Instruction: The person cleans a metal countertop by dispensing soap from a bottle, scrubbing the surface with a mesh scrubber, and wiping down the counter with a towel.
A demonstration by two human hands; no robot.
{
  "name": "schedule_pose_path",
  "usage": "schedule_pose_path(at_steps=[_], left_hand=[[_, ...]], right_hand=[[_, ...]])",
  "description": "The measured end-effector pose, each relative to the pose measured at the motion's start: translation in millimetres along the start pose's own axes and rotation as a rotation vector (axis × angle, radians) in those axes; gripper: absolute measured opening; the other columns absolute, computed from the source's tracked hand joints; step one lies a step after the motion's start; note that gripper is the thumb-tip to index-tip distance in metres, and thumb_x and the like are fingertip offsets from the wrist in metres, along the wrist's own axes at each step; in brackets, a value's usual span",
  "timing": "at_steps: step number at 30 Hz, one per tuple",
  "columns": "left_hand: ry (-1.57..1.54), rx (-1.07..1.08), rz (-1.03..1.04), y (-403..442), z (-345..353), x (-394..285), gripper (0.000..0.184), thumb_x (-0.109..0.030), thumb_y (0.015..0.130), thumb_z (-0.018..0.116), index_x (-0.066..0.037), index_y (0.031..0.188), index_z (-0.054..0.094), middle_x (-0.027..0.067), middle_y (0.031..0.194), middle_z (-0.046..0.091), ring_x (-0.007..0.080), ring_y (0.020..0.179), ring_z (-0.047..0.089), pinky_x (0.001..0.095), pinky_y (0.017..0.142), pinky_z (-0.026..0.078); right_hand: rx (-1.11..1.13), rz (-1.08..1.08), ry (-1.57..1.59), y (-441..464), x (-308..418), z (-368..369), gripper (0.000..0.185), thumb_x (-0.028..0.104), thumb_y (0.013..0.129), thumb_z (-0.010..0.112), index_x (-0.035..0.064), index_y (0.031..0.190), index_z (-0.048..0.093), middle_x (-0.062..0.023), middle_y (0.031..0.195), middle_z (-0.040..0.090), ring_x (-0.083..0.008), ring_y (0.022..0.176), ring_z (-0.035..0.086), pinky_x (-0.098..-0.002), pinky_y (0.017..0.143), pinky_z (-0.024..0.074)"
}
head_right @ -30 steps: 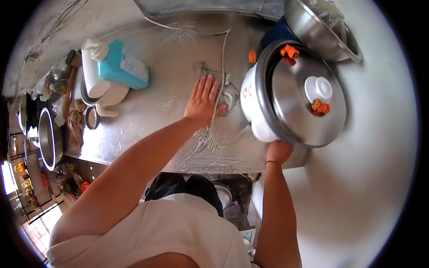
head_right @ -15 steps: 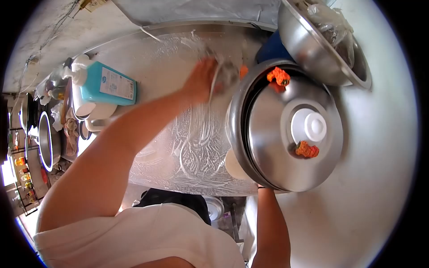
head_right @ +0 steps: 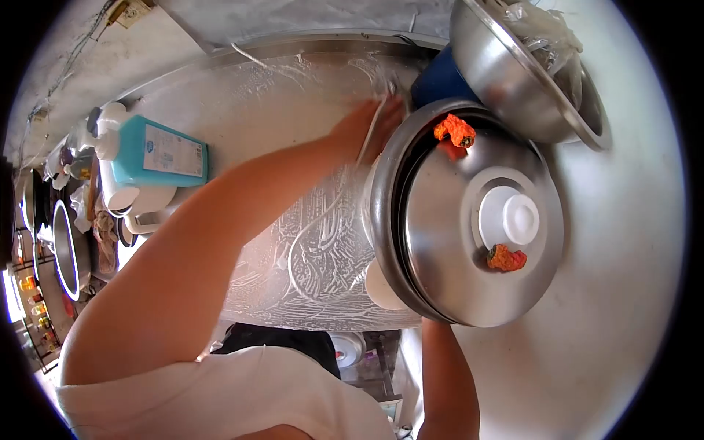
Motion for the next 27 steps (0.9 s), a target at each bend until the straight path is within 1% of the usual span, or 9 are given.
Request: schedule_pose_path(at_steps=[3, 6, 10, 14, 16, 18, 24, 26, 27], left_hand=[[-0.329, -0.265, -0.019, -33.6, 4.6, -8.1, 0.058, -0.031, 0.097, 0.041, -0.001, 0.146, 0.037, 0.0194, 0.154, 0.032, 0.0321, 0.143, 0.03, 0.0418, 0.117, 0.022], [-0.011, -0.077, -0.119, 8.1, -0.1, 13.3, 0.061, -0.034, 0.097, 0.043, -0.003, 0.148, 0.033, 0.0149, 0.158, 0.025, 0.0297, 0.146, 0.024, 0.0406, 0.118, 0.021], [-0.116, -0.16, -0.203, 80.8, 12.3, 45.0, 0.062, -0.036, 0.096, 0.044, -0.004, 0.148, 0.033, 0.0132, 0.158, 0.026, 0.0284, 0.147, 0.024, 0.0401, 0.118, 0.022], [-0.225, -0.191, -0.194, 57.0, 19.5, 64.6, 0.063, -0.035, 0.094, 0.047, -0.005, 0.148, 0.035, 0.0141, 0.156, 0.03, 0.0302, 0.145, 0.027, 0.0414, 0.118, 0.024], [-0.422, -0.31, -0.321, 18.6, 19.9, 89.8, 0.06, -0.03, 0.093, 0.049, -0.004, 0.146, 0.036, 0.0156, 0.154, 0.032, 0.0315, 0.145, 0.027, 0.0428, 0.117, 0.026], [-0.158, -0.322, -0.414, -22.6, 20.8, 111.0, 0.058, -0.024, 0.092, 0.05, -0.002, 0.144, 0.037, 0.0176, 0.152, 0.034, 0.0335, 0.143, 0.03, 0.0435, 0.116, 0.028], [0.004, -0.371, -0.899, -91.5, 14.8, 157.6, 0.059, -0.028, 0.092, 0.048, -0.002, 0.144, 0.039, 0.0227, 0.147, 0.038, 0.035, 0.141, 0.032, 0.0446, 0.117, 0.024], [0.238, 0.283, -0.625, -60.6, -32.2, 111.1, 0.06, -0.027, 0.091, 0.049, -0.001, 0.143, 0.039, 0.0244, 0.142, 0.045, 0.0356, 0.137, 0.038, 0.0444, 0.114, 0.029], [-0.15, -0.339, -0.611, -38.1, 46.7, 130.5, 0.057, -0.025, 0.09, 0.05, -0.001, 0.141, 0.042, 0.0246, 0.137, 0.05, 0.0357, 0.133, 0.043, 0.0424, 0.112, 0.032]], right_hand=[[0.001, 0.01, 0.009, 0.7, -0.7, -1.1, 0.041, 0.03, 0.092, 0.057, 0.005, 0.124, 0.062, -0.0177, 0.127, 0.06, -0.0363, 0.12, 0.053, -0.044, 0.104, 0.0391], [0.003, 0.004, -0.001, 1.9, -0.3, 0.9, 0.041, 0.03, 0.091, 0.057, 0.0049, 0.123, 0.062, -0.0178, 0.127, 0.061, -0.0365, 0.12, 0.053, -0.0441, 0.104, 0.0394], [0.001, -0.008, -0.019, -0.7, 1.6, 5.0, 0.04, 0.029, 0.091, 0.057, 0.0048, 0.123, 0.062, -0.0179, 0.126, 0.061, -0.0367, 0.119, 0.054, -0.0441, 0.103, 0.0398], [0.007, 0.004, -0.025, 0.7, 1.9, 8.2, 0.04, 0.028, 0.09, 0.058, 0.0047, 0.122, 0.062, -0.018, 0.126, 0.061, -0.037, 0.118, 0.054, -0.0442, 0.103, 0.0402], [0.002, 0.009, -0.02, 0.6, 1.5, 4.6, 0.04, 0.027, 0.09, 0.058, 0.0046, 0.122, 0.063, -0.0181, 0.125, 0.061, -0.0371, 0.118, 0.054, -0.0443, 0.103, 0.0403], [0.0, 0.017, -0.014, 1.1, 2.7, 4.7, 0.039, 0.027, 0.09, 0.058, 0.0046, 0.122, 0.063, -0.0181, 0.125, 0.062, -0.0372, 0.118, 0.054, -0.0443, 0.102, 0.0405], [-0.002, 0.023, 0.004, 1.4, 1.2, 1.8, 0.039, 0.026, 0.089, 0.058, 0.0044, 0.121, 0.063, -0.0183, 0.124, 0.062, -0.0376, 0.117, 0.055, -0.0445, 0.102, 0.0411], [0.003, 0.018, 0.002, 1.1, 1.6, 1.0, 0.038, 0.025, 0.089, 0.059, 0.0043, 0.121, 0.063, -0.0183, 0.124, 0.062, -0.0377, 0.117, 0.055, -0.0445, 0.101, 0.0413], [0.003, 0.016, -0.004, 1.6, 2.1, 1.5, 0.038, 0.025, 0.089, 0.059, 0.0043, 0.121, 0.063, -0.0184, 0.124, 0.062, -0.0378, 0.116, 0.055, -0.0445, 0.101, 0.0414]])
Point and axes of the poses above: each hand's wrist, its own y-axis towards the middle knuckle, its own z-axis out of the palm, x = y × z, the point moved 4 cm from there along y, towards the middle knuckle
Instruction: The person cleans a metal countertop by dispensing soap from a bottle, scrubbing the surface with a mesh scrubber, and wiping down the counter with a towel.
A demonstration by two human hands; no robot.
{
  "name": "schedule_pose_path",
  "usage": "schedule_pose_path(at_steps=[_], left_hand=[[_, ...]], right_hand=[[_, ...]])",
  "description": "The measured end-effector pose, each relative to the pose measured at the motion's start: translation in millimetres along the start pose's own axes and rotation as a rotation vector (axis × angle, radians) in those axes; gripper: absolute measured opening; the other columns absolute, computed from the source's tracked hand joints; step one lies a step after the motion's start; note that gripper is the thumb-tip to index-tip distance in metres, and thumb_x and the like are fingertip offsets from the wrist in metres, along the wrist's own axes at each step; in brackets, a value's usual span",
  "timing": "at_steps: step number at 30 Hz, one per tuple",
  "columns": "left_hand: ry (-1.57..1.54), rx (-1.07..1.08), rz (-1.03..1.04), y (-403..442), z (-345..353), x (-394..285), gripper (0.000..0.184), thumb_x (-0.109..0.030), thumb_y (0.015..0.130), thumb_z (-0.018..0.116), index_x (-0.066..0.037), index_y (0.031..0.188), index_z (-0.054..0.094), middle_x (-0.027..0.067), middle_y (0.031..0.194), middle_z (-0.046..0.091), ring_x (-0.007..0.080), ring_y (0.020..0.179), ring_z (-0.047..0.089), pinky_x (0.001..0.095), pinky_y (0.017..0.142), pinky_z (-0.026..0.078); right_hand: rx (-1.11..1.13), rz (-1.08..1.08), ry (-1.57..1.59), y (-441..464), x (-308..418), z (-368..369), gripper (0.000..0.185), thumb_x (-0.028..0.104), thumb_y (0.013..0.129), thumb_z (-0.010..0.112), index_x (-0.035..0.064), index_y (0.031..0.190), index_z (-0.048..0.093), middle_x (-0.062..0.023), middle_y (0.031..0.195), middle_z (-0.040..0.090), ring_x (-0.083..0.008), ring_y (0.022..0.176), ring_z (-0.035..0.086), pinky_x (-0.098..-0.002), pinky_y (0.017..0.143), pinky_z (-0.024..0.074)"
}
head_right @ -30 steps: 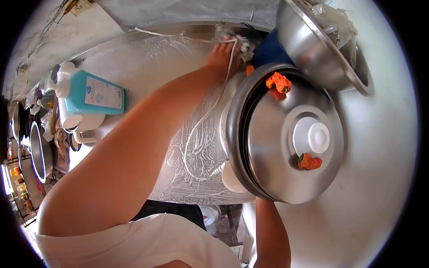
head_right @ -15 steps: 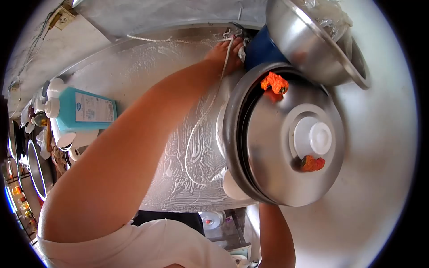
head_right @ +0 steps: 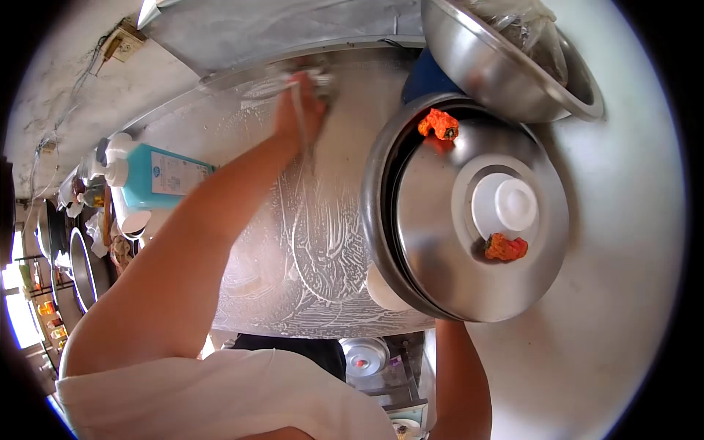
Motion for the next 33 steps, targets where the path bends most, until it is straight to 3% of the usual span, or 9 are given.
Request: schedule_pose_path(at_steps=[2, 7, 11, 13, 16, 20, 29, 31, 33], left_hand=[[-0.021, 0.033, 0.095, 11.1, -11.1, -67.2, 0.06, -0.029, 0.093, 0.049, 0.003, 0.142, 0.038, 0.0223, 0.149, 0.037, 0.0337, 0.142, 0.031, 0.0408, 0.115, 0.03], [0.07, 0.064, 0.482, 52.4, 7.1, -140.0, 0.06, -0.031, 0.093, 0.051, 0.0, 0.143, 0.039, 0.0148, 0.152, 0.036, 0.0313, 0.143, 0.029, 0.0407, 0.116, 0.029], [-0.006, 0.175, 0.487, 23.5, 0.4, -126.4, 0.059, -0.031, 0.093, 0.051, -0.001, 0.142, 0.042, 0.0133, 0.154, 0.034, 0.0287, 0.145, 0.027, 0.0402, 0.117, 0.028], [-0.3, 0.426, 0.541, -24.4, -28.8, -118.3, 0.056, -0.032, 0.093, 0.05, -0.003, 0.14, 0.047, 0.0116, 0.155, 0.033, 0.0254, 0.146, 0.025, 0.0396, 0.118, 0.025], [-0.056, 0.373, 0.729, -73.5, -35.5, -119.3, 0.055, -0.033, 0.093, 0.051, -0.006, 0.141, 0.048, 0.0091, 0.156, 0.033, 0.0236, 0.146, 0.025, 0.0397, 0.119, 0.024], [-0.313, 0.353, 0.702, -38.5, -12.5, -133.1, 0.056, -0.033, 0.093, 0.05, -0.01, 0.143, 0.046, 0.0068, 0.156, 0.034, 0.0229, 0.147, 0.024, 0.0406, 0.12, 0.02], [-0.01, 0.252, 0.649, -49.1, -35.2, -97.2, 0.059, -0.036, 0.097, 0.044, -0.013, 0.15, 0.033, 0.0056, 0.159, 0.027, 0.0235, 0.147, 0.023, 0.043, 0.119, 0.02], [0.26, 0.299, 0.676, -38.0, -39.6, -96.3, 0.059, -0.038, 0.098, 0.041, -0.013, 0.15, 0.033, 0.0066, 0.16, 0.025, 0.0283, 0.148, 0.021, 0.0445, 0.118, 0.021], [0.192, 0.242, 0.616, -20.7, -32.7, -106.0, 0.059, -0.039, 0.098, 0.04, -0.013, 0.15, 0.033, 0.0069, 0.159, 0.026, 0.0304, 0.148, 0.02, 0.0453, 0.118, 0.021]], right_hand=[[0.0, -0.01, -0.013, -0.7, 0.1, 0.7, 0.038, 0.025, 0.089, 0.059, 0.0042, 0.121, 0.063, -0.0184, 0.123, 0.062, -0.0379, 0.116, 0.055, -0.0446, 0.101, 0.0415], [0.005, -0.023, -0.052, -3.5, -1.9, 9.1, 0.037, 0.023, 0.088, 0.059, 0.0041, 0.12, 0.064, -0.0186, 0.123, 0.063, -0.0382, 0.115, 0.056, -0.0447, 0.1, 0.042], [0.021, -0.026, -0.076, -4.4, -3.9, 13.3, 0.037, 0.023, 0.088, 0.059, 0.004, 0.119, 0.064, -0.0187, 0.122, 0.063, -0.0384, 0.115, 0.056, -0.0448, 0.1, 0.0424], [0.031, -0.024, -0.075, -6.5, -5.6, 8.7, 0.037, 0.022, 0.088, 0.06, 0.0039, 0.119, 0.064, -0.0187, 0.122, 0.063, -0.0385, 0.114, 0.056, -0.0448, 0.1, 0.0426], [0.041, -0.022, -0.079, -6.5, -8.6, 7.0, 0.036, 0.021, 0.087, 0.06, 0.0038, 0.119, 0.064, -0.0188, 0.121, 0.063, -0.0387, 0.114, 0.057, -0.0449, 0.099, 0.0428], [0.039, -0.043, -0.109, -5.9, -14.0, 8.6, 0.036, 0.02, 0.087, 0.06, 0.0037, 0.118, 0.065, -0.0189, 0.121, 0.064, -0.0389, 0.113, 0.057, -0.045, 0.099, 0.0432], [0.032, -0.024, -0.113, -5.6, -14.4, 7.6, 0.035, 0.018, 0.086, 0.061, 0.0035, 0.117, 0.065, -0.0191, 0.119, 0.064, -0.0395, 0.112, 0.058, -0.0452, 0.098, 0.044], [0.026, -0.019, -0.115, -6.0, -14.1, 6.1, 0.035, 0.018, 0.086, 0.061, 0.0034, 0.117, 0.065, -0.0192, 0.119, 0.065, -0.0396, 0.111, 0.058, -0.0452, 0.098, 0.0442], [0.027, -0.022, -0.122, -5.7, -15.2, 7.5, 0.035, 0.018, 0.085, 0.061, 0.0033, 0.117, 0.066, -0.0192, 0.119, 0.065, -0.0397, 0.111, 0.058, -0.0452, 0.097, 0.0444]])
Point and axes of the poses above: each hand's wrist, its own y-axis towards the middle knuckle, its own z-axis out of the palm, x = y × z, the point moved 4 cm from there along y, towards the middle knuckle
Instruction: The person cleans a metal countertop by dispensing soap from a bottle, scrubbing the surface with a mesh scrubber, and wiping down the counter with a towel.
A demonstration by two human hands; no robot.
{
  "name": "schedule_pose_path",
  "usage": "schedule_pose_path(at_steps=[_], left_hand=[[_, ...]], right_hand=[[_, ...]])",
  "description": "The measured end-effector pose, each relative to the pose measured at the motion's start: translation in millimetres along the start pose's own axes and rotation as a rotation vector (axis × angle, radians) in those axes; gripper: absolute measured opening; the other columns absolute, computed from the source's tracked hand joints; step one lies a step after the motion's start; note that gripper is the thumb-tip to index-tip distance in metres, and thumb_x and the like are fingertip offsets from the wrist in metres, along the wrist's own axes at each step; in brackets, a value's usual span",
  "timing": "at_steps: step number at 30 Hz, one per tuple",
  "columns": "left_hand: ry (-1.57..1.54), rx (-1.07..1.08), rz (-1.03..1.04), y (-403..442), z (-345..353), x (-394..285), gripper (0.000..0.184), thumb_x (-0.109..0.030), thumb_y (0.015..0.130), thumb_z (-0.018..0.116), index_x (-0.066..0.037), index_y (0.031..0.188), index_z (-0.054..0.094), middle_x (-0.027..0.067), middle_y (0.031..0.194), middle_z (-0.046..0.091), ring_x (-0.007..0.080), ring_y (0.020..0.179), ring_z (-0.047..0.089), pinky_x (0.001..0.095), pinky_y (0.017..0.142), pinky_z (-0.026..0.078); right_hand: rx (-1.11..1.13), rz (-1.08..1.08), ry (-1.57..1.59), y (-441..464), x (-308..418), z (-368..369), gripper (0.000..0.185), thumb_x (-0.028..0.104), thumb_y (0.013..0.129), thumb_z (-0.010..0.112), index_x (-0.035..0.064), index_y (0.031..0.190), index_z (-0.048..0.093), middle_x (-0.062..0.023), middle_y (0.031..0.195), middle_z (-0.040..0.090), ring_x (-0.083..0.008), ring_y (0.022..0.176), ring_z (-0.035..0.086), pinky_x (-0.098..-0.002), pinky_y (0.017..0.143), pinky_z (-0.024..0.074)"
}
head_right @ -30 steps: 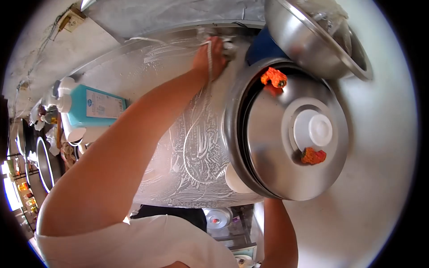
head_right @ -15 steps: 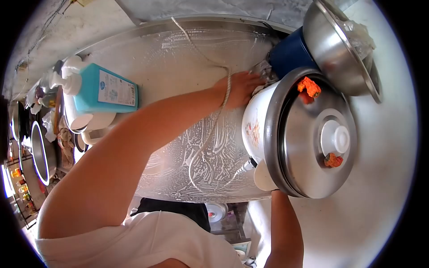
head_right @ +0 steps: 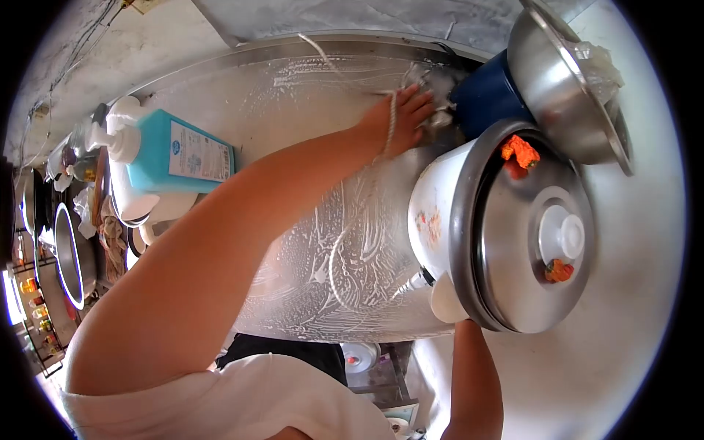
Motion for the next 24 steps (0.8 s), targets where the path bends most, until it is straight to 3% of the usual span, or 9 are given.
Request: schedule_pose_path(at_steps=[8, 12, 14, 16, 18, 19, 21, 22, 24], left_hand=[[-0.024, -0.108, -0.168, 29.5, 25.0, 26.9, 0.059, -0.047, 0.101, 0.033, -0.013, 0.149, 0.036, 0.01, 0.158, 0.027, 0.0325, 0.147, 0.02, 0.0475, 0.118, 0.021], [0.189, 0.077, -0.407, -59.4, 17.7, 90.3, 0.063, -0.047, 0.102, 0.03, -0.007, 0.151, 0.031, 0.014, 0.157, 0.027, 0.0334, 0.147, 0.02, 0.0447, 0.119, 0.019], [0.109, 0.158, -0.653, -103.2, 9.1, 123.5, 0.065, -0.046, 0.102, 0.03, -0.003, 0.151, 0.029, 0.017, 0.157, 0.026, 0.0341, 0.147, 0.019, 0.0439, 0.119, 0.016], [-0.061, -0.092, -0.899, -146.8, 27.4, 146.0, 0.068, -0.048, 0.101, 0.031, -0.001, 0.15, 0.029, 0.0197, 0.157, 0.024, 0.0353, 0.147, 0.018, 0.0445, 0.12, 0.014], [-0.026, -0.017, -0.917, -164.2, 18.7, 120.4, 0.07, -0.049, 0.101, 0.032, 0.0, 0.15, 0.028, 0.0204, 0.158, 0.022, 0.0369, 0.147, 0.017, 0.0458, 0.12, 0.013], [0.001, 0.055, -0.943, -177.9, 13.4, 101.1, 0.072, -0.05, 0.1, 0.033, 0.001, 0.15, 0.027, 0.0212, 0.159, 0.02, 0.0386, 0.147, 0.016, 0.0471, 0.12, 0.013], [-0.153, 0.074, -0.843, -204.9, 9.6, 48.2, 0.076, -0.052, 0.099, 0.035, -0.001, 0.153, 0.02, 0.0225, 0.16, 0.012, 0.0414, 0.147, 0.011, 0.0497, 0.12, 0.011], [-0.079, 0.216, -0.732, -216.8, 4.0, 12.3, 0.077, -0.053, 0.099, 0.035, -0.002, 0.154, 0.015, 0.0225, 0.161, 0.008, 0.0416, 0.148, 0.008, 0.0499, 0.12, 0.01], [-0.129, 0.352, -0.538, -236.2, -9.6, -54.6, 0.08, -0.054, 0.098, 0.036, -0.006, 0.156, 0.006, 0.0205, 0.162, 0.001, 0.0411, 0.149, 0.002, 0.048, 0.121, 0.008]], right_hand=[[-0.009, 0.003, -0.028, -1.0, -4.1, 4.2, 0.034, 0.016, 0.084, 0.062, 0.0031, 0.116, 0.066, -0.0195, 0.117, 0.065, -0.0402, 0.11, 0.059, -0.0454, 0.096, 0.0451], [-0.03, 0.008, -0.019, -1.7, -5.1, -1.1, 0.034, 0.015, 0.084, 0.062, 0.003, 0.115, 0.066, -0.0196, 0.117, 0.066, -0.0404, 0.109, 0.059, -0.0455, 0.096, 0.0455], [-0.036, 0.014, -0.017, -1.3, -6.6, -1.5, 0.034, 0.014, 0.084, 0.062, 0.0029, 0.115, 0.067, -0.0196, 0.117, 0.066, -0.0405, 0.109, 0.059, -0.0456, 0.096, 0.0457], [-0.028, 0.026, -0.036, -4.6, -9.6, 1.3, 0.033, 0.014, 0.084, 0.062, 0.0029, 0.115, 0.067, -0.0197, 0.116, 0.066, -0.0406, 0.108, 0.059, -0.0456, 0.095, 0.0459], [-0.065, 0.011, -0.098, -6.5, -9.9, 4.9, 0.033, 0.014, 0.083, 0.062, 0.0028, 0.114, 0.067, -0.0197, 0.116, 0.066, -0.0408, 0.108, 0.059, -0.0456, 0.095, 0.0461], [-0.22, -0.025, -0.115, -3.6, -5.9, 1.9, 0.023, 0.013, 0.084, 0.059, 0.0023, 0.102, 0.07, -0.0195, 0.101, 0.07, -0.0419, 0.095, 0.063, -0.0472, 0.085, 0.0495], [-0.113, 0.047, -0.013, 4.4, 3.2, -8.7, 0.028, 0.013, 0.087, 0.053, 0.0015, 0.108, 0.068, -0.0207, 0.11, 0.067, -0.0417, 0.102, 0.06, -0.0467, 0.092, 0.0462], [-0.008, 0.129, 0.079, 6.3, 6.8, -14.6, 0.033, 0.013, 0.089, 0.048, 0.0007, 0.113, 0.066, -0.0218, 0.119, 0.064, -0.0414, 0.109, 0.058, -0.0463, 0.098, 0.0429], [-0.019, 0.069, 0.034, 5.9, 22.4, -32.7, 0.03, 0.014, 0.088, 0.049, 0.0008, 0.107, 0.068, -0.0209, 0.112, 0.067, -0.0417, 0.102, 0.06, -0.0475, 0.093, 0.0447]])
Point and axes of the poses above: each hand's wrist, its own y-axis towards the middle knuckle, its own z-axis out of the palm, x = y × z, the point moved 4 cm from there along y, towards the middle knuckle
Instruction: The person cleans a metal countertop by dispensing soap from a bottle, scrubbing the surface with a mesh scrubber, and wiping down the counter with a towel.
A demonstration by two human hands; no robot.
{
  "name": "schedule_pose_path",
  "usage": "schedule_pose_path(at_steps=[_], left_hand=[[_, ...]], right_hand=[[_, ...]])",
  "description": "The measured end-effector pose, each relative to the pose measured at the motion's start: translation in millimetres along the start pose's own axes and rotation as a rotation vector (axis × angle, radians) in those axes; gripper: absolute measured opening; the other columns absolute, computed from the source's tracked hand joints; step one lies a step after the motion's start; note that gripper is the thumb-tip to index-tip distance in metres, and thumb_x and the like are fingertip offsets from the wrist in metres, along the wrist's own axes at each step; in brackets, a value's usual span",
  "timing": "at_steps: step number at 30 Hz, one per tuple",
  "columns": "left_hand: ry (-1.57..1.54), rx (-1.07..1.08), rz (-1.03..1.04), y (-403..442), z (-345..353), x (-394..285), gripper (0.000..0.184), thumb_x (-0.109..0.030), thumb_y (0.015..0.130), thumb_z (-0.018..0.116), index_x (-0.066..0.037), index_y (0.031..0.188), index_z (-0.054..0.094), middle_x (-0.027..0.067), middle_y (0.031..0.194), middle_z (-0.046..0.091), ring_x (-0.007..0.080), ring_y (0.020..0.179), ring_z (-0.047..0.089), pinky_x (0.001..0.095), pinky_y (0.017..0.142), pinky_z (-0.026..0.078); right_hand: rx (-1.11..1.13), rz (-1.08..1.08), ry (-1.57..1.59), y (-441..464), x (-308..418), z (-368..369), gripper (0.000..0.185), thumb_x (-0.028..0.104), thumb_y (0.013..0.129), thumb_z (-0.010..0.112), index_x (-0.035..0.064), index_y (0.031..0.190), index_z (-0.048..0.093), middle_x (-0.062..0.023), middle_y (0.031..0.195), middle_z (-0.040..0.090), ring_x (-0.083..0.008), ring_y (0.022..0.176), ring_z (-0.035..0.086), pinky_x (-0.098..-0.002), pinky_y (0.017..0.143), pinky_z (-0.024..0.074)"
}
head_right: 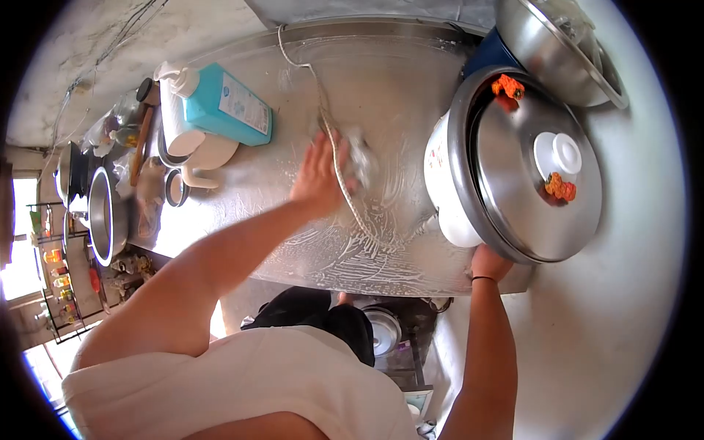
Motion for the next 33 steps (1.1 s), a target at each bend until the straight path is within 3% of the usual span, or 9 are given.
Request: schedule_pose_path(at_steps=[5, 12, 15, 20, 24, 25, 28, 30, 33], left_hand=[[-0.072, -0.25, 0.241, 41.8, -16.5, -30.8, 0.072, -0.049, 0.098, 0.041, -0.006, 0.153, 0.023, 0.0178, 0.16, 0.015, 0.037, 0.148, 0.013, 0.0473, 0.12, 0.013], [-0.125, -0.448, 0.211, 181.9, -35.1, -71.8, 0.061, -0.04, 0.101, 0.036, -0.008, 0.152, 0.028, 0.0153, 0.159, 0.023, 0.0345, 0.147, 0.02, 0.046, 0.119, 0.017], [0.075, -0.289, 0.411, 106.1, -22.4, -76.9, 0.06, -0.041, 0.102, 0.034, -0.009, 0.152, 0.027, 0.0139, 0.161, 0.017, 0.033, 0.149, 0.015, 0.0454, 0.12, 0.014], [-0.055, 0.054, 0.69, -12.2, 0.8, -53.9, 0.063, -0.043, 0.102, 0.034, -0.011, 0.155, 0.02, 0.0113, 0.164, 0.006, 0.0305, 0.151, 0.001, 0.0449, 0.121, 0.009], [0.097, -0.256, 0.415, 82.7, -8.6, -40.6, 0.059, -0.038, 0.102, 0.038, -0.009, 0.152, 0.027, 0.0129, 0.161, 0.018, 0.0324, 0.147, 0.019, 0.0437, 0.12, 0.018], [-0.19, -0.475, 0.444, 123.0, -5.4, -32.2, 0.057, -0.036, 0.1, 0.039, -0.006, 0.148, 0.035, 0.0152, 0.158, 0.026, 0.033, 0.145, 0.023, 0.0452, 0.119, 0.017], [-0.127, -0.465, 0.283, 160.5, -18.1, -51.3, 0.059, -0.038, 0.1, 0.037, -0.005, 0.149, 0.033, 0.0158, 0.158, 0.027, 0.0331, 0.146, 0.023, 0.0448, 0.119, 0.017], [-0.13, -0.478, 0.308, 148.8, -22.0, -65.2, 0.059, -0.038, 0.101, 0.035, -0.004, 0.149, 0.033, 0.0152, 0.158, 0.026, 0.0334, 0.146, 0.022, 0.0447, 0.119, 0.017], [0.1, -0.213, 0.415, 58.8, -18.1, -91.6, 0.063, -0.042, 0.103, 0.029, -0.001, 0.151, 0.026, 0.0158, 0.161, 0.017, 0.0305, 0.15, 0.011, 0.0425, 0.121, 0.014]], right_hand=[[-0.047, 0.056, 0.068, -0.1, -8.8, 9.1, 0.031, 0.015, 0.088, 0.049, 0.001, 0.109, 0.068, -0.0201, 0.115, 0.066, -0.0406, 0.105, 0.059, -0.0475, 0.094, 0.044], [-0.203, -0.084, -0.117, -3.3, -32.4, 28.6, 0.033, 0.011, 0.086, 0.05, 0.0001, 0.112, 0.066, -0.0205, 0.119, 0.065, -0.0401, 0.11, 0.058, -0.0463, 0.097, 0.0428], [0.0, 0.043, -0.013, 0.2, -7.4, 4.8, 0.033, 0.017, 0.088, 0.05, 0.0013, 0.112, 0.067, -0.0189, 0.113, 0.067, -0.0403, 0.104, 0.061, -0.0459, 0.094, 0.046], [-0.109, 0.009, 0.015, -0.2, -21.3, 26.9, 0.035, 0.03, 0.091, 0.052, 0.0041, 0.108, 0.069, -0.0161, 0.111, 0.069, -0.039, 0.102, 0.063, -0.0465, 0.092, 0.0472], [-0.162, 0.03, 0.065, -0.7, -13.5, 16.1, 0.035, 0.03, 0.092, 0.05, 0.0053, 0.107, 0.069, -0.0158, 0.112, 0.069, -0.0388, 0.101, 0.063, -0.047, 0.091, 0.0472], [-0.14, 0.042, 0.041, 0.2, -11.9, 14.4, 0.035, 0.03, 0.092, 0.05, 0.0053, 0.107, 0.069, -0.0158, 0.112, 0.069, -0.0388, 0.101, 0.063, -0.047, 0.091, 0.0472], [0.105, 0.044, -0.156, 3.6, -22.3, 26.3, 0.035, 0.028, 0.092, 0.049, 0.0038, 0.107, 0.069, -0.0183, 0.112, 0.068, -0.04, 0.101, 0.062, -0.0471, 0.092, 0.0467], [-0.33, -0.083, -0.071, 5.6, -16.8, 18.4, 0.035, 0.026, 0.091, 0.048, 0.0016, 0.107, 0.068, -0.0214, 0.111, 0.067, -0.0411, 0.101, 0.061, -0.0468, 0.094, 0.0454], [-0.268, -0.071, -0.06, 6.2, -15.6, 20.9, 0.035, 0.026, 0.091, 0.048, -0.0004, 0.103, 0.068, -0.0234, 0.108, 0.067, -0.0405, 0.1, 0.061, -0.0469, 0.096, 0.0431]])
Point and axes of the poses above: each hand's wrist, its own y-axis towards the middle knuckle, its own z-axis out of the palm, x = y × z, the point moved 4 cm from there along y, towards the middle knuckle
